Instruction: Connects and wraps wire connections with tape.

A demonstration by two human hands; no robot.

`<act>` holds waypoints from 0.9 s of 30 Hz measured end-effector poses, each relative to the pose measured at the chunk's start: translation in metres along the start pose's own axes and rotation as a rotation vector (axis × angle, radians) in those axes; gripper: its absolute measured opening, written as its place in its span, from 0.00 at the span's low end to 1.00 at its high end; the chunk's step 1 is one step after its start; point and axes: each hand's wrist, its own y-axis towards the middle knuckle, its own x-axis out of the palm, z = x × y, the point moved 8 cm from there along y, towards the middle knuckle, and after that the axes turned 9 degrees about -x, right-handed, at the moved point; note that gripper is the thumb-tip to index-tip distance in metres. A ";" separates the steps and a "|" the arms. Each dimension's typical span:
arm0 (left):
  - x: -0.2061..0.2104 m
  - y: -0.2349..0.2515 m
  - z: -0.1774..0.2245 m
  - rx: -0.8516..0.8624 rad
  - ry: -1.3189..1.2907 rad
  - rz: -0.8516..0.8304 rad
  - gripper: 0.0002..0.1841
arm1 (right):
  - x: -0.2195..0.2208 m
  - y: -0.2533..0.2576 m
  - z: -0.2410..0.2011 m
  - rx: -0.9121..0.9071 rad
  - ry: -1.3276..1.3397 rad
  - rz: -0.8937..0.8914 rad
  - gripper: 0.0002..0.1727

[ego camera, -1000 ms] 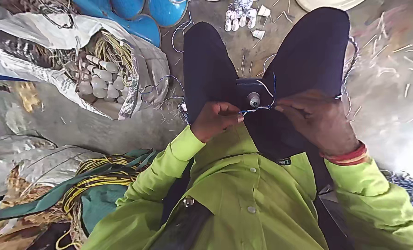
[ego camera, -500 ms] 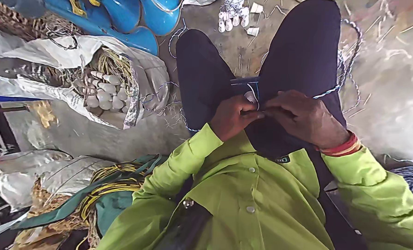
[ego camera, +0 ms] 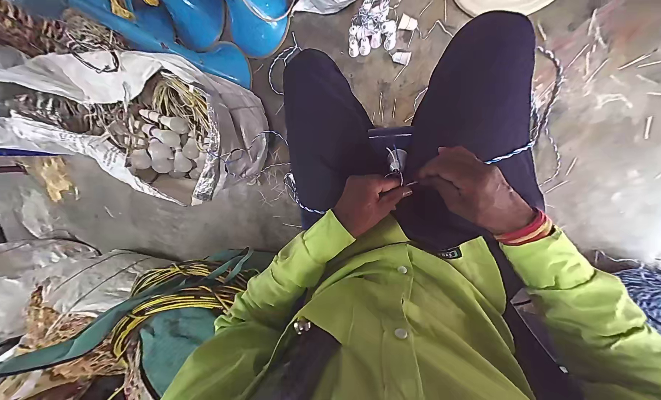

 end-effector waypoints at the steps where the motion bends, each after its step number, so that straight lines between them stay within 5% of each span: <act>1: 0.001 -0.001 -0.002 -0.003 -0.013 0.000 0.10 | 0.001 0.000 0.000 0.005 0.001 -0.010 0.09; 19: 0.009 -0.011 -0.025 -0.091 0.012 -0.004 0.16 | 0.013 -0.005 0.003 -0.067 -0.092 -0.116 0.12; 27: 0.012 -0.009 -0.016 0.007 0.084 0.045 0.14 | 0.003 0.015 -0.003 0.267 0.010 0.043 0.19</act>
